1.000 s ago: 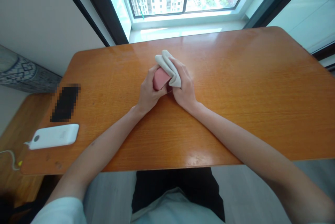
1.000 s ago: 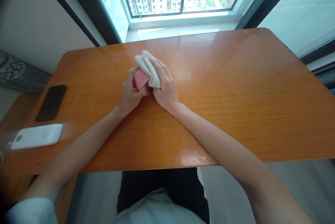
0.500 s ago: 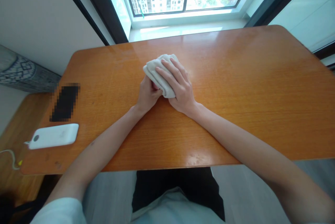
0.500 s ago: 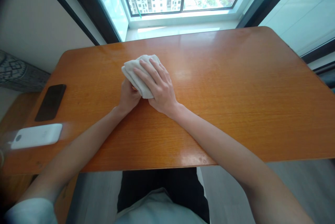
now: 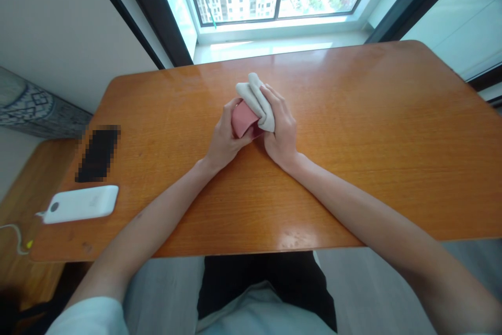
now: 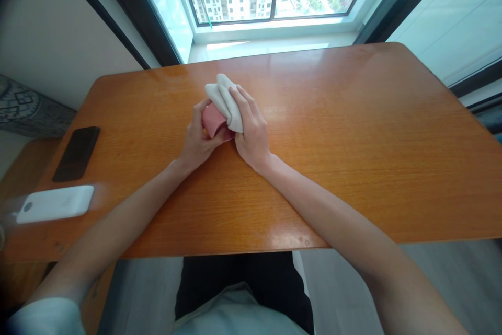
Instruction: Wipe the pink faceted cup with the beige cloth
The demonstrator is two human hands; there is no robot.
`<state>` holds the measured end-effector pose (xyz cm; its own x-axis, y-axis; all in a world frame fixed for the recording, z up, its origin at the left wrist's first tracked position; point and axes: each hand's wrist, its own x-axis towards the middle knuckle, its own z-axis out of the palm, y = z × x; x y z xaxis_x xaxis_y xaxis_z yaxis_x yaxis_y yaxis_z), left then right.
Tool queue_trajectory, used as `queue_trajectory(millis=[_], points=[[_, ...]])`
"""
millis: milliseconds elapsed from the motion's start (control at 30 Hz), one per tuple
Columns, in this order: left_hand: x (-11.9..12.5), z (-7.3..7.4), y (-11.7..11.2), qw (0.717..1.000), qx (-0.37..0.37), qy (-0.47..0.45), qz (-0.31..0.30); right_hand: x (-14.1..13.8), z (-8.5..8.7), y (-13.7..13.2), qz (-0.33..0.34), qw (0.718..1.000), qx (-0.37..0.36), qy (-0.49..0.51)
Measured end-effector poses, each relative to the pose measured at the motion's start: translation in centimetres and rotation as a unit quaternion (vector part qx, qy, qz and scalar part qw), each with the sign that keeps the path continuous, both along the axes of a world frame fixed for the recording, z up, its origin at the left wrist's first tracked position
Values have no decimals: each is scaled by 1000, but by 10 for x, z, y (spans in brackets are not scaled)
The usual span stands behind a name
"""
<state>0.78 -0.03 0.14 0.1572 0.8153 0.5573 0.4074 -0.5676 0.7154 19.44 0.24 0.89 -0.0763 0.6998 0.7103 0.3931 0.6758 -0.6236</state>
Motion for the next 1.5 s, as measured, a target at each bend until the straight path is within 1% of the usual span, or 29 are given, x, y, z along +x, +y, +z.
queue_trajectory(millis=[133,267,333,433,500,567,633,700,800,867,900,967,1067,1133,1200,1267,1333,1433,1500], points=[[1,-6,1,1000,-16,9,12,1,5,-4,0,997,58,-59],[-2,-10,-2,999,-27,13,18,-4,8,-9,18,990,74,-118],[-2,-10,-2,999,-35,22,29,-6,7,-8,23,993,55,-105],[0,-7,-1,998,-24,33,50,-4,4,1,10,999,-24,-25],[1,-4,0,998,-9,38,53,-1,2,8,26,997,-79,3],[1,-2,0,998,1,36,52,1,1,11,49,994,-101,-4],[-1,-2,0,998,1,33,52,1,0,9,43,996,-68,-24],[-3,-3,0,998,-6,26,55,-2,0,3,17,998,0,-54],[-6,-8,1,998,-29,21,55,-6,2,-8,13,986,86,-142],[-7,-10,2,997,-44,26,55,-8,4,-11,16,979,107,-174],[-7,-10,3,997,-47,27,59,-8,4,-11,18,979,107,-171],[-5,-8,3,996,-44,27,70,-8,4,-7,19,989,79,-124],[-2,-2,2,997,-22,25,66,-5,3,4,19,1000,-10,-22],[0,1,0,998,-10,27,59,-3,3,10,32,997,-74,3],[0,3,-1,998,-7,28,54,-2,3,10,39,994,-103,4],[-1,1,-1,998,-10,26,51,-1,4,6,24,996,-83,0],[-3,-3,0,998,-16,20,52,-2,5,-1,10,999,-32,-25],[-7,-10,3,999,-24,25,41,-4,8,-10,31,992,48,-112],[-9,-13,5,999,-30,39,21,-5,9,-14,40,985,68,-153]])
